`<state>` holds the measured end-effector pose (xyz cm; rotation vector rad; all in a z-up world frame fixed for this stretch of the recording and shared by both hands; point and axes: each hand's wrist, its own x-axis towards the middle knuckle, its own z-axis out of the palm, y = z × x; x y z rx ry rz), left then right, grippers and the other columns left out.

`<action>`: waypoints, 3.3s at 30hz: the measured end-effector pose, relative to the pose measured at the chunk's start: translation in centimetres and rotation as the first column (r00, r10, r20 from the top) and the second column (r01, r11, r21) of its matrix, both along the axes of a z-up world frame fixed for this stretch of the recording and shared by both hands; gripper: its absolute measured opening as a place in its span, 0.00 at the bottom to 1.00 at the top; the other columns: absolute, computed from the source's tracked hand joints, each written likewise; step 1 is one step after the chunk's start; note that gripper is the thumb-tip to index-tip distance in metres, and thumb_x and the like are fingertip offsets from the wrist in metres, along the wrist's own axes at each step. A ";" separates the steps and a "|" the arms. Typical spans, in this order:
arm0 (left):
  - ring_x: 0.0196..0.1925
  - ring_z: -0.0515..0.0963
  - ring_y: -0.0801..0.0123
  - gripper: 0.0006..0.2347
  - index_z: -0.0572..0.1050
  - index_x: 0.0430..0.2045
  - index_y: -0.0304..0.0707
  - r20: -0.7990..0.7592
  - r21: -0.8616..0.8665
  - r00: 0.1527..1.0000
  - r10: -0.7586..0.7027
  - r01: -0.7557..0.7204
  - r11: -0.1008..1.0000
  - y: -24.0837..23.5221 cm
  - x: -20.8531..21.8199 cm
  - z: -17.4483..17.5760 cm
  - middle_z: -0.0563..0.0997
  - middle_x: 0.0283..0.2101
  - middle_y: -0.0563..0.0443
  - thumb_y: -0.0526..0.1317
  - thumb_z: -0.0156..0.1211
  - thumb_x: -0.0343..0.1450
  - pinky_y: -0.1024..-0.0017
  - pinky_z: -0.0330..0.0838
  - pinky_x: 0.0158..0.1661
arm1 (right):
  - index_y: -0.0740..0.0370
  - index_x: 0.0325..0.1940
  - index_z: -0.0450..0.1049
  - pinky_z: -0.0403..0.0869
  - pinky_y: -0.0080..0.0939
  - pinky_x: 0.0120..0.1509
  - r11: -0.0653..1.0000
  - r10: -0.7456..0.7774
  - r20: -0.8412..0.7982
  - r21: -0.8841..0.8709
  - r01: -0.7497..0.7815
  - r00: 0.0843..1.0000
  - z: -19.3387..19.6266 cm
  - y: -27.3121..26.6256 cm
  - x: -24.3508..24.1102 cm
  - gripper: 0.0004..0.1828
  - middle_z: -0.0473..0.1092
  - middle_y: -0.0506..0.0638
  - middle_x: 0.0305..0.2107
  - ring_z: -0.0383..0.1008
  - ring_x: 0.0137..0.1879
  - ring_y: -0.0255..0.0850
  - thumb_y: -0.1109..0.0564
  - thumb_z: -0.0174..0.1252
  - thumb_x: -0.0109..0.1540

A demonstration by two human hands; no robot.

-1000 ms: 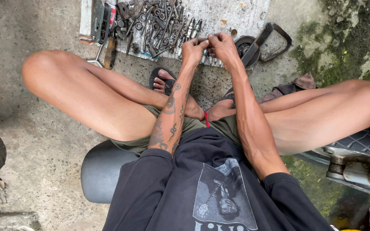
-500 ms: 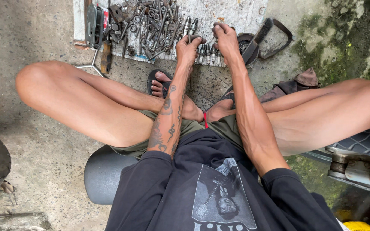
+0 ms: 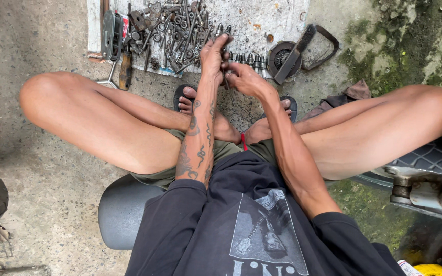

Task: The person sits cross-legged and cleans small mechanical parts using a wire brush and a metal rod. They scrub the parts, inspect them, and place them back on a cloth among other parts.

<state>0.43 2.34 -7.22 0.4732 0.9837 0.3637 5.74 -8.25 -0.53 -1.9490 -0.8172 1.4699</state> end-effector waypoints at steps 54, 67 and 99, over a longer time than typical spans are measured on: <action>0.22 0.67 0.82 0.10 0.76 0.33 0.30 0.493 0.185 0.870 -0.032 -0.069 0.980 -0.2 0.7 4.1 0.79 0.31 0.47 0.31 0.66 0.61 0.86 0.59 0.17 | 0.60 0.55 0.54 0.63 0.42 0.50 0.737 -0.582 0.219 0.550 0.393 0.783 4.2 -0.5 -3.4 0.22 0.63 0.53 0.44 0.63 0.47 0.42 0.43 0.35 0.66; 0.21 0.68 0.80 0.07 0.75 0.31 0.29 0.519 0.082 0.847 0.115 -0.183 0.980 -0.2 1.2 2.9 0.78 0.28 0.43 0.30 0.63 0.63 0.86 0.61 0.17 | 0.59 0.55 0.53 0.61 0.41 0.38 0.718 -0.639 0.278 0.551 0.426 0.718 3.1 -0.6 -4.1 0.23 0.64 0.50 0.33 0.60 0.32 0.39 0.41 0.36 0.65; 0.27 0.71 0.81 0.06 0.78 0.27 0.35 0.265 0.328 0.961 0.075 -0.164 0.930 0.6 0.4 3.8 0.80 0.27 0.56 0.33 0.66 0.61 0.82 0.60 0.22 | 0.57 0.52 0.53 0.60 0.39 0.30 0.823 -0.508 0.307 0.448 0.349 0.805 6.8 -0.6 -4.1 0.19 0.66 0.50 0.25 0.63 0.25 0.40 0.44 0.41 0.64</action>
